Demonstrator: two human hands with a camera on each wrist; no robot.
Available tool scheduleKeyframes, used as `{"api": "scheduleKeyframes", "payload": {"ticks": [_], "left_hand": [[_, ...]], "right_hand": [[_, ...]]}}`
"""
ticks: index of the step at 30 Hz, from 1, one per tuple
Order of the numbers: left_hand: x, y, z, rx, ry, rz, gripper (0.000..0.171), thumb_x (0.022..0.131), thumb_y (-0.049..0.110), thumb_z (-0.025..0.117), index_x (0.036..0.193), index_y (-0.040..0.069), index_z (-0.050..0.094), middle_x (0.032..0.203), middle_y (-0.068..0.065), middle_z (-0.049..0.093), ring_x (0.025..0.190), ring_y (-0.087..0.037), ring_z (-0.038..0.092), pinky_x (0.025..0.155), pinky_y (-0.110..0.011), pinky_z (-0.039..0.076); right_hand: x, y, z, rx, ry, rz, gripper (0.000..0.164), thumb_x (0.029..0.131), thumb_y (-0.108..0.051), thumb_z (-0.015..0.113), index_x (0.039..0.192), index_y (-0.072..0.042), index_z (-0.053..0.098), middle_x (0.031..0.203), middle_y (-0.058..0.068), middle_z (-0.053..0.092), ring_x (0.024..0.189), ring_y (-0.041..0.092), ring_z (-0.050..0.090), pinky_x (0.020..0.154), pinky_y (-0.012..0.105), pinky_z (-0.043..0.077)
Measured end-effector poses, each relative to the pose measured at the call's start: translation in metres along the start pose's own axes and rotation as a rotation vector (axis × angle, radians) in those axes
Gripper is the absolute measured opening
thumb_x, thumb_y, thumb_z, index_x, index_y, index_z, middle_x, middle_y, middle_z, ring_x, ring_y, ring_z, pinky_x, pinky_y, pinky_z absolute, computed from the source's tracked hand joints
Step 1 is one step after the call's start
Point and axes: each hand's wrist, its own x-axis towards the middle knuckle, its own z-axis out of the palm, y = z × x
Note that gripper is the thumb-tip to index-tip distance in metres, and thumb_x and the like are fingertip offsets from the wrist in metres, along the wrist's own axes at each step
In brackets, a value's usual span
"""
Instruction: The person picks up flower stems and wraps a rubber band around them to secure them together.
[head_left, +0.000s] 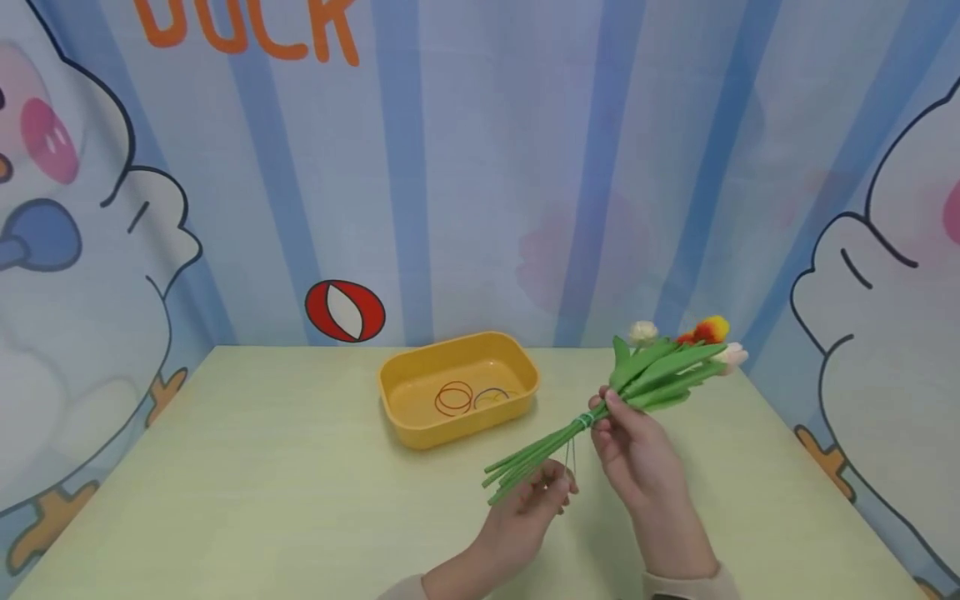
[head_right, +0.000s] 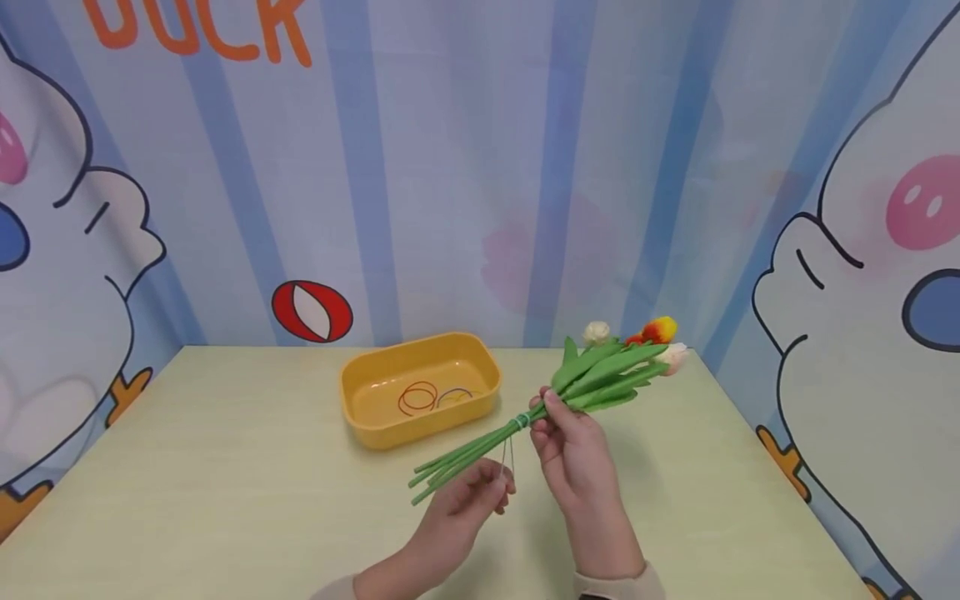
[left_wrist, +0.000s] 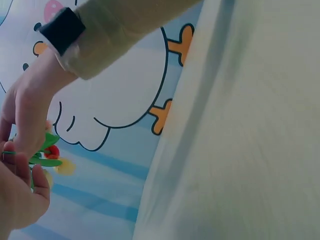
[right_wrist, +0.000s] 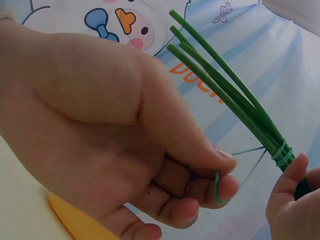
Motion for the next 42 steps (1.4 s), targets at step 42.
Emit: {"api": "scheduleKeyframes", "payload": {"ticks": [42], "left_hand": [[-0.022,0.091,-0.049,0.393,-0.326,-0.119,0.012,0.098,0.013,0.054,0.090,0.010,0.062,0.083,0.005,0.056,0.080,-0.007,0.050,0.073,-0.023,0.042]], "right_hand": [[0.000,-0.005,-0.008,-0.866,-0.054,-0.095,0.025,0.098,-0.010,0.054,0.104,0.013,0.060,0.073,-0.003,0.060,0.051,0.007,0.039,0.050,0.022,0.036]]}}
